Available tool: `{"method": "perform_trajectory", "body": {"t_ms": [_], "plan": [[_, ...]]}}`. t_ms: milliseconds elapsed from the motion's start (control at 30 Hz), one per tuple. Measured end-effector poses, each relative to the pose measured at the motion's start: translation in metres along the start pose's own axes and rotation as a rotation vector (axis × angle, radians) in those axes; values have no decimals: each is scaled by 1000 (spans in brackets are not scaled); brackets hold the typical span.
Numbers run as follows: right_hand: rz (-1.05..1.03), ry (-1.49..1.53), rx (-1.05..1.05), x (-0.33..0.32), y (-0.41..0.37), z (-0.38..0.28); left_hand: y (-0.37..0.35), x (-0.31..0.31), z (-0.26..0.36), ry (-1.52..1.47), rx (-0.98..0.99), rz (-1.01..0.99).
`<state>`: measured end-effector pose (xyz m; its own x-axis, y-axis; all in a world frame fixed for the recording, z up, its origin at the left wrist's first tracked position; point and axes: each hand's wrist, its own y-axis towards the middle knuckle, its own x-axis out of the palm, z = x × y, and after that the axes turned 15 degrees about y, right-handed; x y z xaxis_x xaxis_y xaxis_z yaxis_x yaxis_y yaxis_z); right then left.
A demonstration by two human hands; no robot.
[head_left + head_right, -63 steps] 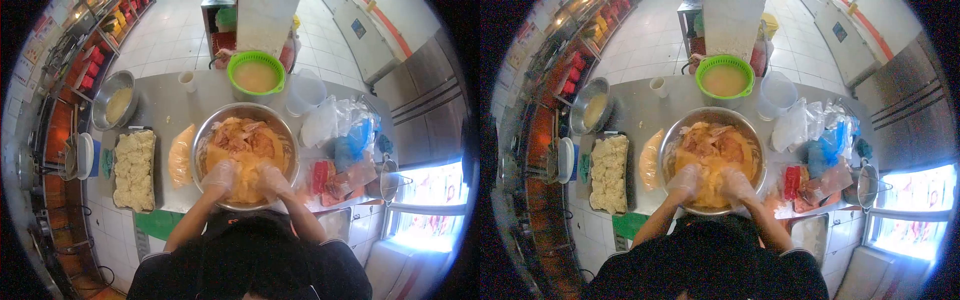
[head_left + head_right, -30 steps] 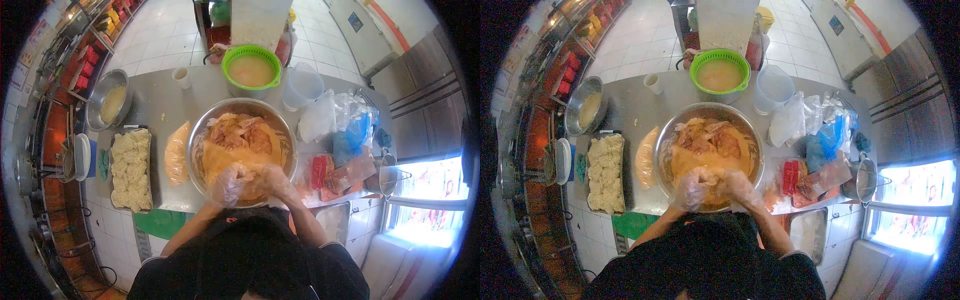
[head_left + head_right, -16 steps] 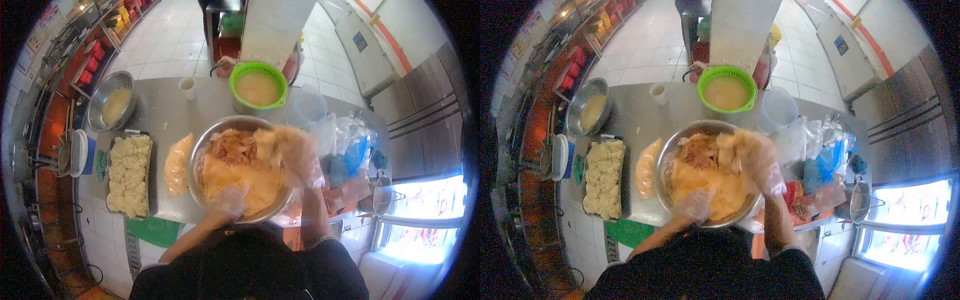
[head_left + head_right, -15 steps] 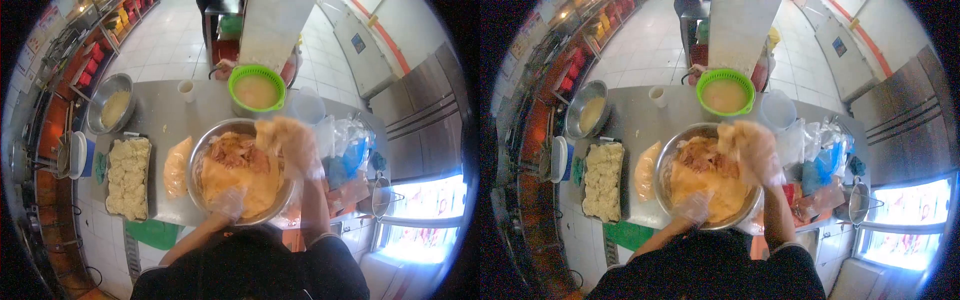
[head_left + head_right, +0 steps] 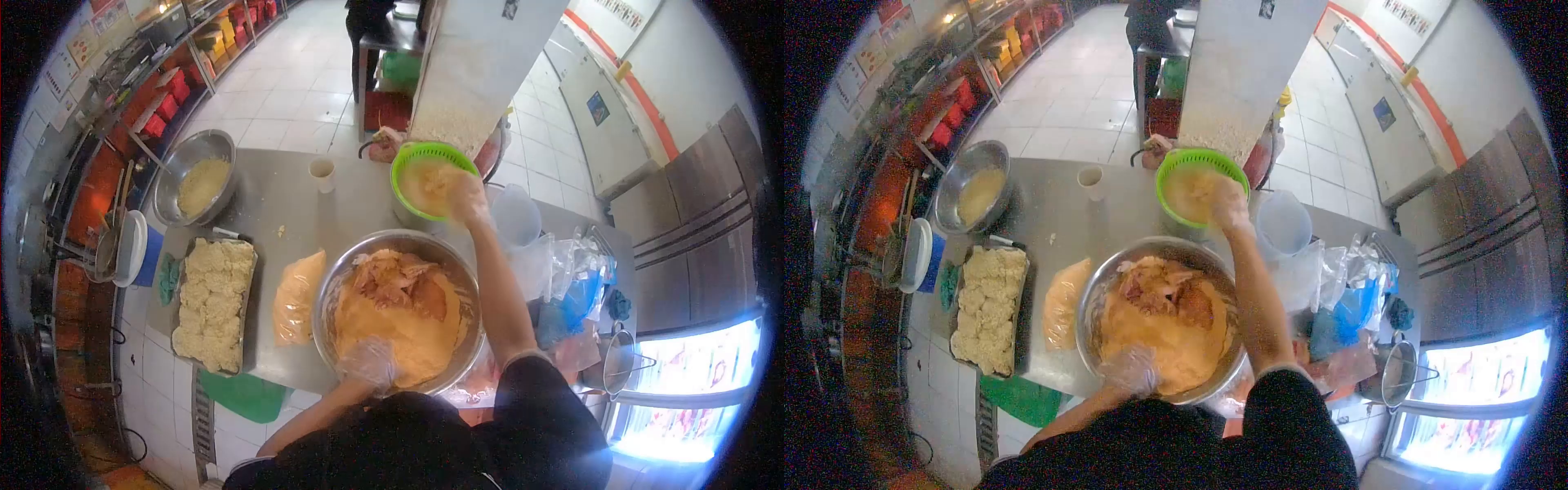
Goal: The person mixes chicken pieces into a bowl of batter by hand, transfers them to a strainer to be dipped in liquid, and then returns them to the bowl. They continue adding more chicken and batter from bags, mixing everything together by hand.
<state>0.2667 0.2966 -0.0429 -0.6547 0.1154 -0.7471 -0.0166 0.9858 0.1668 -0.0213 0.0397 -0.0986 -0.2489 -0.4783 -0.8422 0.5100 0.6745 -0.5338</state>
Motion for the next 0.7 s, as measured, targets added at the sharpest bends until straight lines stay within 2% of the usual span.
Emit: {"method": "perform_trajectory", "body": {"t_ms": [33, 67, 100, 133, 167, 200, 233, 300, 367, 433, 533, 600, 700], "plan": [[-29, -68, -32, -5, -30, -15, 1, 7, 2, 9, 15, 5], [-146, -298, -56, -4, -60, -23, -4, -5, 2, -111, -23, -26], [-207, -112, -36, 1, -95, -29, -11, -31, -2, -229, -63, -61], [-262, 79, -8, 9, -133, -33, -10, -30, -5, -317, -76, -34], [-315, 33, -24, 27, -175, -27, -9, -29, -7, -406, -87, -5], [-366, -9, -35, 48, -217, -20, 1, 1, -11, -466, -66, 87], [-512, -101, 77, 66, -250, -22, 4, 18, -12, -524, -41, 181], [-782, -289, 299, 95, -297, -35, -23, -23, -7, -431, -151, 108], [-619, -248, 244, 101, -325, -47, -25, -34, -4, -308, -153, 16], [-533, -274, 160, 96, -337, -59, -14, -6, -12, -161, -73, -121], [-565, -306, 75, 69, -322, -73, -5, 21, -19, -131, -81, -45], [-660, -197, 146, 64, -315, -69, -2, 36, -30, -78, 81, 120], [-644, -178, 375, 78, -319, -64, -10, 27, -33, 61, 113, 208]]}}
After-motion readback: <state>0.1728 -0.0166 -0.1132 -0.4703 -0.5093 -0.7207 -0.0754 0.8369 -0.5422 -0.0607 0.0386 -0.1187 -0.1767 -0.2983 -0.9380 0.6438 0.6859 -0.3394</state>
